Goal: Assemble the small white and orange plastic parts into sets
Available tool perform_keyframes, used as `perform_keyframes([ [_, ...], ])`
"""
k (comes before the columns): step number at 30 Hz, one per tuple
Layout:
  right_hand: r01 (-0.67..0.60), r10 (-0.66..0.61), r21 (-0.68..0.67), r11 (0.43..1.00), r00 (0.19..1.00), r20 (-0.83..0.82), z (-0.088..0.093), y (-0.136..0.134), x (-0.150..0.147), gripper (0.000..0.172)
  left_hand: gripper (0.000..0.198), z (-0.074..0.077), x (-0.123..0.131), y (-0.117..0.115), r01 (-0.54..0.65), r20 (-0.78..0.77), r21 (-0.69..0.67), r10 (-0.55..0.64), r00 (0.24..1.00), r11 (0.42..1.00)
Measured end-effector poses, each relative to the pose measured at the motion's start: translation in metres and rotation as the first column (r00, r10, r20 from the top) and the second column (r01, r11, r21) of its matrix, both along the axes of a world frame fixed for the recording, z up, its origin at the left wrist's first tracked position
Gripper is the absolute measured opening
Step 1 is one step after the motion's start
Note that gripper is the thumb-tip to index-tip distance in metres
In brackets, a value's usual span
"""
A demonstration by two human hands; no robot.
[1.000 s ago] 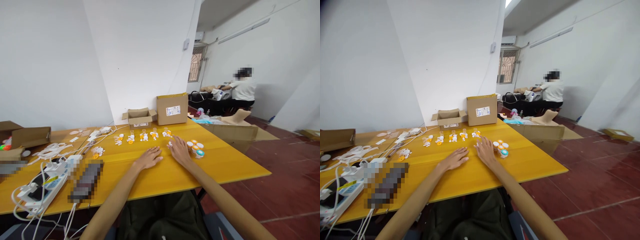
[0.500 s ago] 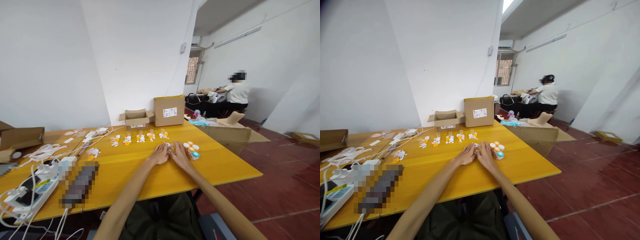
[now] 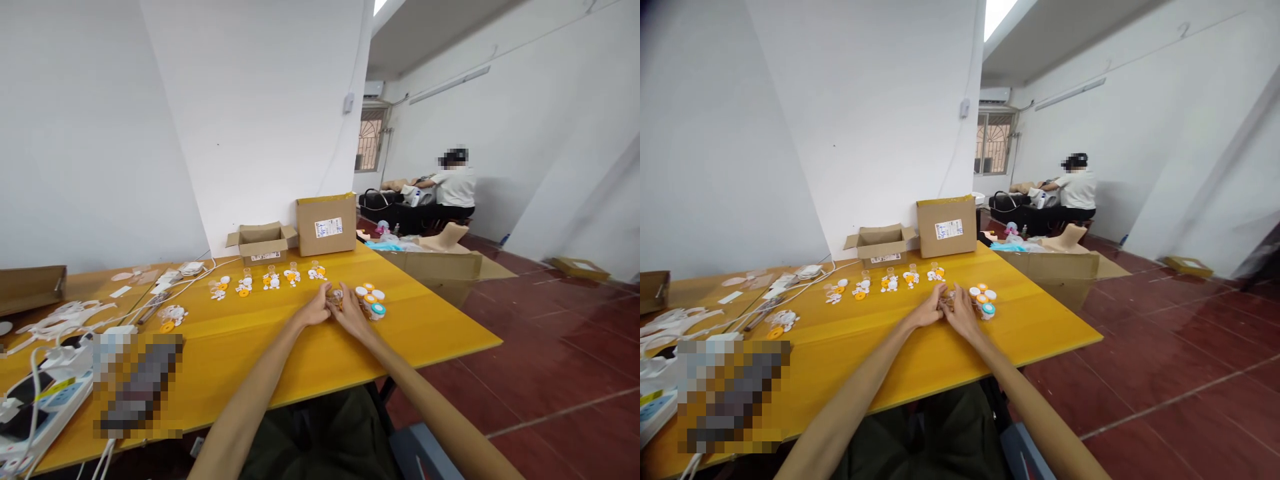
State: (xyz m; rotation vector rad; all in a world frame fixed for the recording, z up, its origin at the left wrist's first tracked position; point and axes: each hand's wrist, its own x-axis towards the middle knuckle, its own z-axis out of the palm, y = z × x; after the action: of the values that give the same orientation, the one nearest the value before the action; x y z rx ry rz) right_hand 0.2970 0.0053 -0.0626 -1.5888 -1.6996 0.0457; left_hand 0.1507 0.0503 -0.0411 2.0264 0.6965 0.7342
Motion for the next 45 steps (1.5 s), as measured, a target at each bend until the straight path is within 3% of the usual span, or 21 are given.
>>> perform_keyframes([
  [4,0.045,-0.044,-0.006,0.999,0.992,0.115,0.003,-0.003,-0.011,0.072,0.071,0.0,-0.023,0.006,0.033,0.157,-0.123,-0.013,0.987,0.992],
  [7,0.115,-0.104,-0.061,0.991,0.981,0.165,0.01,-0.006,-0.02,0.079,0.064,0.001,-0.044,0.007,-0.005,0.181,-0.159,0.034,0.983,0.987],
  [13,0.238,-0.196,-0.155,0.959,0.949,0.246,0.027,-0.005,-0.035,0.067,0.063,-0.001,-0.066,0.004,-0.049,0.139,-0.12,0.065,0.988,0.992],
  [18,0.298,-0.241,-0.169,0.939,0.925,0.293,0.033,0.003,-0.037,0.054,0.058,0.002,-0.066,-0.005,-0.073,0.034,-0.033,0.074,0.997,0.997],
  [24,0.292,-0.247,-0.178,0.94,0.939,0.238,0.039,0.012,-0.034,0.047,0.054,0.012,-0.063,-0.019,-0.132,-0.133,0.105,0.145,0.98,0.986],
  [34,0.281,-0.204,-0.174,0.944,0.91,0.362,0.043,0.011,-0.035,0.032,0.047,0.018,-0.063,-0.03,-0.17,-0.2,0.18,0.205,0.958,0.969],
  [45,0.323,-0.249,-0.226,0.919,0.92,0.302,0.041,0.019,-0.03,0.026,0.043,0.022,-0.065,-0.036,-0.15,-0.218,0.222,0.199,0.955,0.963],
])
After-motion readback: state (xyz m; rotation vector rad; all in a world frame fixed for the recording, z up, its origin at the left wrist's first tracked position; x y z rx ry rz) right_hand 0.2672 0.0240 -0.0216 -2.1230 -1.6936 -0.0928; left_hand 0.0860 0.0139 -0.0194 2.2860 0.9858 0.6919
